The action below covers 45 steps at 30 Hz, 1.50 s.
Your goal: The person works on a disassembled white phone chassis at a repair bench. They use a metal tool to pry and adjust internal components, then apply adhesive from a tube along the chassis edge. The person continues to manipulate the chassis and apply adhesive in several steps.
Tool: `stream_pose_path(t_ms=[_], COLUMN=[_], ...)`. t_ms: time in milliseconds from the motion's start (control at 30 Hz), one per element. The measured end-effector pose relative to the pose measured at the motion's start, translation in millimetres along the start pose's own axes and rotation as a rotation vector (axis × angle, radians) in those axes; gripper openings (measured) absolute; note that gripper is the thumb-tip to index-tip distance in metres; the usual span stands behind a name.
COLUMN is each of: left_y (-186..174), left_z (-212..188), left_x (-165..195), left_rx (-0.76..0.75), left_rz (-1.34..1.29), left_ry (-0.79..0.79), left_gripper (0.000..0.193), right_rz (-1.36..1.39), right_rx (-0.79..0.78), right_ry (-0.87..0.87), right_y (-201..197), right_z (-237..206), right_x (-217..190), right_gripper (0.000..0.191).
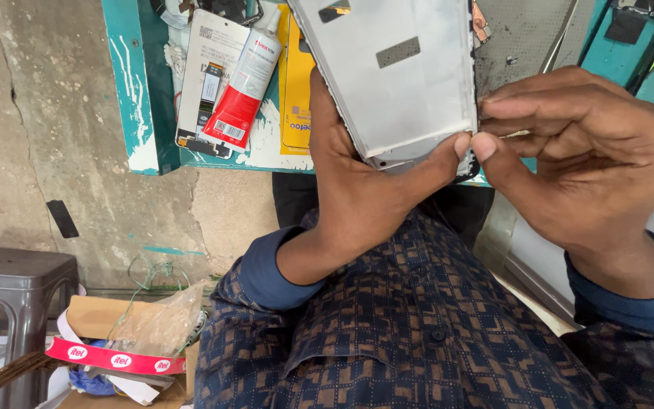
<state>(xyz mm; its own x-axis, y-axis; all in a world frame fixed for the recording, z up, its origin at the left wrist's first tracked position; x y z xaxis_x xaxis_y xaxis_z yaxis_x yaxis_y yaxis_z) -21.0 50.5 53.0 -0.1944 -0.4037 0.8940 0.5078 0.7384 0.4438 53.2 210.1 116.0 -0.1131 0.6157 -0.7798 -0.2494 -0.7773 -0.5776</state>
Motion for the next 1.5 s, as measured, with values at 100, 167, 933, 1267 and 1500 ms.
stream_pose_path(t_ms=[100, 167, 933, 1267, 1500], left_y=[2, 3, 0, 1, 5], left_z=[-3, -4, -1, -5, -8], left_x=[2, 1, -8, -9, -10], left_rx=[-0.002, 0.001, 0.044, 0.058, 0.059], left_rz=[0.081, 0.079, 0.071, 0.047, 0.036], left_ry=[0.041, 0.047, -0.009, -0.015, -0.020], left_gripper=[0.070, 0.069, 0.048, 0.045, 0.029], right_rz=[-0.006, -0.013, 0.028, -0.036, -0.086], right_rx=[-0.008, -0.021, 0.029, -0.020, -0.025], right_ry=[0.025, 0.014, 0.099, 0.023, -0.020], right_y=[-1, -2, 2, 3, 0], right_z=[1, 2, -2, 2, -2], right_x=[0, -2, -4, -2, -2], right_gripper=[0.022, 0.023, 0.031, 0.043, 0.047])
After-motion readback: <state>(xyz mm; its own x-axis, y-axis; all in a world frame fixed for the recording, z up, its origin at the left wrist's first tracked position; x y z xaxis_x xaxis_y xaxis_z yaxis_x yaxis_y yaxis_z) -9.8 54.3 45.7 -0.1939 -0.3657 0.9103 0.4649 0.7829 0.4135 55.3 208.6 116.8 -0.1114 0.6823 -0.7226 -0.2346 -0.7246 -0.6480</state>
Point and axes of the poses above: each hand's wrist, its own z-axis towards the middle knuckle, its own y-axis out of the palm, x = y × z, the point moved 3 cm from there along z, towards the middle knuckle, and after that the axes turned 4 degrees about -z, right-handed, at the moved point
